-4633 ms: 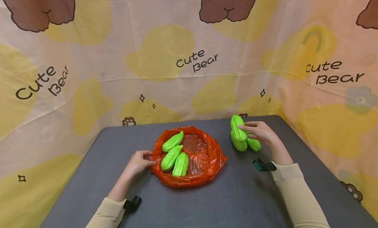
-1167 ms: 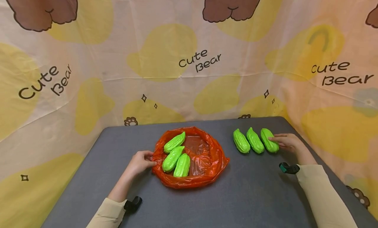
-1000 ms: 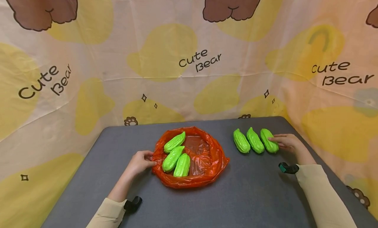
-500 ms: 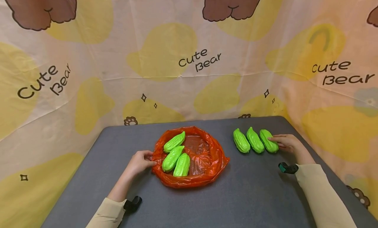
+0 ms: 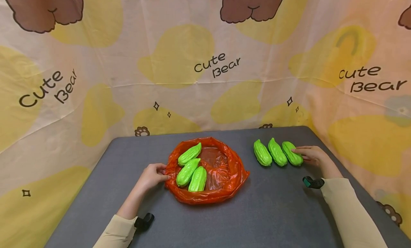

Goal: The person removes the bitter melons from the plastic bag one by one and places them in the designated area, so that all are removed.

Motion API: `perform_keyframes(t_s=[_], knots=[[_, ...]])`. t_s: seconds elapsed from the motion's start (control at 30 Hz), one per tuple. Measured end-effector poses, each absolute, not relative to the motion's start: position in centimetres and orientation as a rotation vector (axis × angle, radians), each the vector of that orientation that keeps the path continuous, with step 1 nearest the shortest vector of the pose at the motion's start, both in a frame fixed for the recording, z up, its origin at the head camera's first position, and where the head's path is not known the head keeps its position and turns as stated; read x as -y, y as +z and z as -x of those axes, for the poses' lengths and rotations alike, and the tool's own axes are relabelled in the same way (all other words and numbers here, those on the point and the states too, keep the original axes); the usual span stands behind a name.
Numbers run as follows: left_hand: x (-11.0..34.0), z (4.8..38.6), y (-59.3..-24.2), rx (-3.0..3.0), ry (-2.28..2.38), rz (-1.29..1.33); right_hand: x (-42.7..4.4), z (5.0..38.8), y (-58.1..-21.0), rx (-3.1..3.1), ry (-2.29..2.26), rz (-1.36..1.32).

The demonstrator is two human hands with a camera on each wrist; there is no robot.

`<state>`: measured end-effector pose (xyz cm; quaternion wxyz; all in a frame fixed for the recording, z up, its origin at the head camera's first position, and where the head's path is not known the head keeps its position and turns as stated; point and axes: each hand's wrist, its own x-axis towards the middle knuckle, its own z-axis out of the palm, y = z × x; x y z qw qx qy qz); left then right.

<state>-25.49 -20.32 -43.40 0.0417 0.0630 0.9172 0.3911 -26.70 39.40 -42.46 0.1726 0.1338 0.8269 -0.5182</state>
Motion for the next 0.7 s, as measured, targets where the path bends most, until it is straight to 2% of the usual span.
perform_keyframes(t_s=[0.7], knots=[[20.21,25.27,-43.27,-2.804,1.194,-0.157,-40.31,26.05,-42.75,-2.355,-1.492,-0.344]])
